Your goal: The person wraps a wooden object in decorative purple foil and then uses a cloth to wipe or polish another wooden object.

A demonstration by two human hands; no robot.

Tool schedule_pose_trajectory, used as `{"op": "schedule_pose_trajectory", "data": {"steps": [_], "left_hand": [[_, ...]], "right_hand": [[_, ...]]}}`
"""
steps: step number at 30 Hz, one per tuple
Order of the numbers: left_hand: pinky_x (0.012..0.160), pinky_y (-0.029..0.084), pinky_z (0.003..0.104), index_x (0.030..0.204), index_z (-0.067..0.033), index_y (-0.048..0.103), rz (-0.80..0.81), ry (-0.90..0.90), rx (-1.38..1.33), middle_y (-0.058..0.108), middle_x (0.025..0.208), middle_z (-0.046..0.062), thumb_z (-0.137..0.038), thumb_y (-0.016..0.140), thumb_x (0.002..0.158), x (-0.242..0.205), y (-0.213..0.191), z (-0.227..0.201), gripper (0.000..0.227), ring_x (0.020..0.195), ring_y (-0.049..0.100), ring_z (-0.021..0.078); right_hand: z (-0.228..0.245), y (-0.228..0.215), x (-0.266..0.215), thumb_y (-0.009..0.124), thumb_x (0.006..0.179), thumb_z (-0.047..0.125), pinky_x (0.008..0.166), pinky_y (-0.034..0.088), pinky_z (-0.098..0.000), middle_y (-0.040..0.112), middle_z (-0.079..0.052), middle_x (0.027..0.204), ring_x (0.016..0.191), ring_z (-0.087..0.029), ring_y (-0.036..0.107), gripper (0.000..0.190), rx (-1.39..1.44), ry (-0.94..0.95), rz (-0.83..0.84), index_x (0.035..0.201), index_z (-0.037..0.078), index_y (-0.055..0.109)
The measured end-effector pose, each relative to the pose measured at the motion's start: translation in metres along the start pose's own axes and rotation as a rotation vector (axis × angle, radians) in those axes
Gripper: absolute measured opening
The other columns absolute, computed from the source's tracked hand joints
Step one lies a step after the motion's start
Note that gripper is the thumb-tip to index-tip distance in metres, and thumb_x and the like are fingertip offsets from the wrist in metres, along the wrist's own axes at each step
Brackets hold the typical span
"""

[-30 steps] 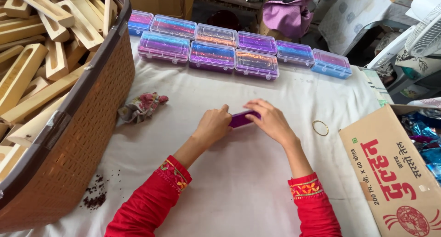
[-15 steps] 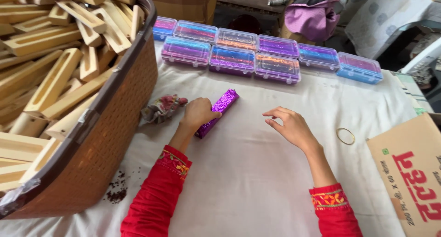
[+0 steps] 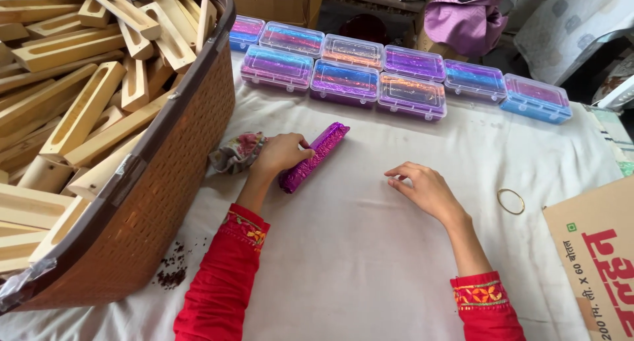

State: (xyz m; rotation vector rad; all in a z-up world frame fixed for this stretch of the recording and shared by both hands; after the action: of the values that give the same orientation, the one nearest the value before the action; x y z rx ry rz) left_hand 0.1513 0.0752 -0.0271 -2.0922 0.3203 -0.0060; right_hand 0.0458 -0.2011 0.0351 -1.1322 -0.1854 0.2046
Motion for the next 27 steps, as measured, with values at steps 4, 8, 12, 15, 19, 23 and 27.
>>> {"op": "schedule_pose_trajectory", "data": {"steps": [4,8,12,15,19,23,27], "left_hand": [[0.096,0.051,0.048,0.113,-0.0176,0.077,-0.040,0.030,0.086,0.072,0.115,0.020,-0.046,0.066,0.087,0.008,0.004,0.006,0.040,0.106,0.070,0.0367],[0.095,0.052,0.052,0.108,-0.0139,0.080,-0.070,0.009,0.176,0.071,0.112,0.021,-0.036,0.056,0.095,0.017,0.020,0.015,0.035,0.105,0.069,0.0412],[0.097,0.054,0.052,0.102,-0.0082,0.080,-0.102,-0.021,0.231,0.074,0.109,0.023,-0.033,0.056,0.099,0.015,0.012,0.016,0.035,0.106,0.070,0.0404],[0.084,0.054,0.050,0.098,-0.0101,0.082,-0.444,0.155,0.229,0.077,0.102,0.020,-0.026,0.065,0.084,-0.010,-0.045,0.011,0.027,0.099,0.071,0.0406],[0.070,0.055,0.048,0.093,-0.0158,0.083,-0.792,0.218,0.409,0.077,0.096,0.018,-0.020,0.076,0.061,-0.028,-0.082,0.039,0.034,0.089,0.072,0.0387],[0.080,0.055,0.044,0.098,-0.0145,0.081,-0.463,-0.132,0.472,0.076,0.099,0.016,-0.041,0.075,0.083,-0.011,-0.075,0.051,0.032,0.090,0.072,0.0301],[0.078,0.057,0.040,0.104,-0.0127,0.077,-0.691,0.348,-0.247,0.075,0.103,0.011,-0.012,0.073,0.081,-0.097,-0.142,-0.078,0.023,0.088,0.072,0.0292]], "right_hand": [[-0.005,0.003,0.002,0.066,0.093,0.031,0.088,0.058,-0.0365,0.075,-0.003,0.112,0.099,-0.019,0.074,0.027,-0.015,0.015,0.007,0.110,0.015,0.078],[-0.003,0.004,-0.002,0.066,0.093,0.030,0.088,0.057,-0.0366,0.074,-0.002,0.112,0.097,-0.019,0.073,0.026,-0.018,0.007,0.020,0.110,0.015,0.078],[-0.002,0.008,0.001,0.067,0.092,0.030,0.088,0.057,-0.0358,0.072,-0.001,0.111,0.098,-0.018,0.071,0.026,-0.006,0.004,0.020,0.110,0.015,0.077],[-0.003,0.009,0.000,0.067,0.091,0.031,0.089,0.056,-0.0357,0.071,0.000,0.111,0.101,-0.017,0.070,0.025,-0.021,0.011,0.021,0.109,0.016,0.078],[-0.007,0.010,0.003,0.068,0.091,0.031,0.090,0.056,-0.0361,0.070,0.001,0.112,0.102,-0.018,0.069,0.025,-0.027,0.013,0.021,0.109,0.016,0.078],[-0.002,0.005,-0.002,0.067,0.092,0.032,0.091,0.056,-0.0363,0.072,0.000,0.115,0.102,-0.018,0.069,0.028,-0.008,-0.025,0.004,0.112,0.016,0.077],[0.032,-0.021,-0.003,0.066,0.093,0.034,0.090,0.056,-0.0323,0.073,0.000,0.120,0.106,-0.015,0.069,0.038,0.283,-0.090,-0.083,0.126,0.017,0.070]]}}
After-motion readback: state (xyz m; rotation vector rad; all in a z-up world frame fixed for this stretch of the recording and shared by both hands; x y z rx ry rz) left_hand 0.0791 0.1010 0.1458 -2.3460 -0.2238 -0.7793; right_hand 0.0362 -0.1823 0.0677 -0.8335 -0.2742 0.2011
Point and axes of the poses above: each hand's wrist, its own x-axis towards the middle knuckle, its own y-axis out of the palm, z = x × y, the point moved 9 cm from there along x, towards the middle knuckle
